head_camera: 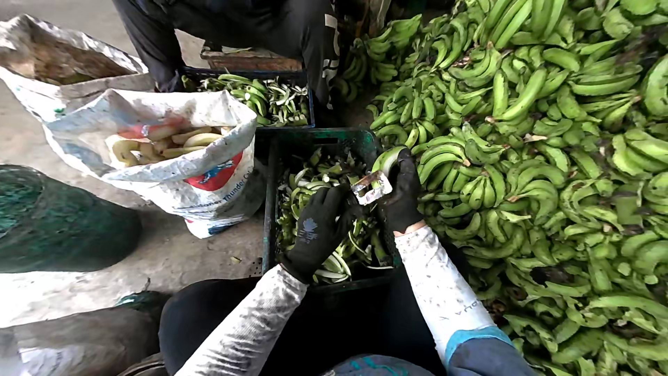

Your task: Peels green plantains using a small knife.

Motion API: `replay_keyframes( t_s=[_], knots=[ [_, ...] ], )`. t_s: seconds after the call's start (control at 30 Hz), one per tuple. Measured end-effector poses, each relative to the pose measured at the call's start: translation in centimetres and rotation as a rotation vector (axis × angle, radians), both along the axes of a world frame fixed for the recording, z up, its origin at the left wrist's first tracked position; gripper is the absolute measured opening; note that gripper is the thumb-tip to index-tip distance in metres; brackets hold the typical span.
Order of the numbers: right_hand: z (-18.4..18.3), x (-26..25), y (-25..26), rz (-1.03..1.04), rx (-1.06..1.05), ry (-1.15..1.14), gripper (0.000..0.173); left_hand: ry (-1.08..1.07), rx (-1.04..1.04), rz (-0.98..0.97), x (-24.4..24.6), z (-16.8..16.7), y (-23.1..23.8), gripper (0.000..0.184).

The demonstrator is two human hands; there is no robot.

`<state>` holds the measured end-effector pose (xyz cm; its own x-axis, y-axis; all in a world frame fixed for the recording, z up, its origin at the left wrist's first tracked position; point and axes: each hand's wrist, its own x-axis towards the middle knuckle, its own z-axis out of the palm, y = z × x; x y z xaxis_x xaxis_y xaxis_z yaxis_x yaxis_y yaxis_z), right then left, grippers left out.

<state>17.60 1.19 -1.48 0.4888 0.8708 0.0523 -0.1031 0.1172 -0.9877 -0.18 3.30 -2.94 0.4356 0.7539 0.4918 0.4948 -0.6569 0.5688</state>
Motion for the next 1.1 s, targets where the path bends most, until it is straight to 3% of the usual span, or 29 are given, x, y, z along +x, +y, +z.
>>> replay_keyframes(
  t_s=[0.07, 0.2, 0.33, 0.47, 0.8, 0.87, 0.97, 1.03, 1.1],
  knots=[
    [0.4, 0.2, -0.8, 0.08, -0.101, -0.109, 0.037, -0.019, -0.082, -0.005, -0.8, 0.5, 1.2, 0.045],
    [0.5, -0.2, -1.1, 0.223, -0.226, -0.113, 0.043, -0.065, -0.092, -0.04, -2.1, 0.4, 3.0, 0.045],
    [-0.7, -0.3, 1.4, 0.006, 0.033, 0.072, 0.038, 0.01, -0.008, -0.053, -0.8, 0.0, 0.2, 0.045],
    [-0.7, -0.3, 1.9, -0.103, 0.059, 0.052, 0.041, 0.029, 0.037, -0.024, -0.2, -0.4, -0.2, 0.042],
    [2.2, -0.5, -0.4, 0.703, -0.2, -0.352, 0.033, -0.034, -0.285, -0.05, -4.5, -0.3, 5.1, 0.046],
    [1.1, -0.2, 0.2, 0.694, -0.227, -0.27, 0.034, -0.062, -0.346, -0.017, -4.8, -0.1, 4.9, 0.046],
    [-0.4, 0.2, 1.1, 0.518, -0.209, 0.183, 0.033, -0.065, -0.257, -0.038, -4.1, 0.0, 4.0, 0.049],
    [-0.7, 0.4, 1.3, 0.504, -0.05, 0.468, 0.032, -0.043, -0.145, -0.078, -3.0, 0.2, 2.6, 0.048],
    [-1.6, 0.8, 1.3, 0.492, 0.121, 0.586, 0.032, -0.023, 0.0, -0.094, -1.9, -0.4, 2.1, 0.055]
  ],
)
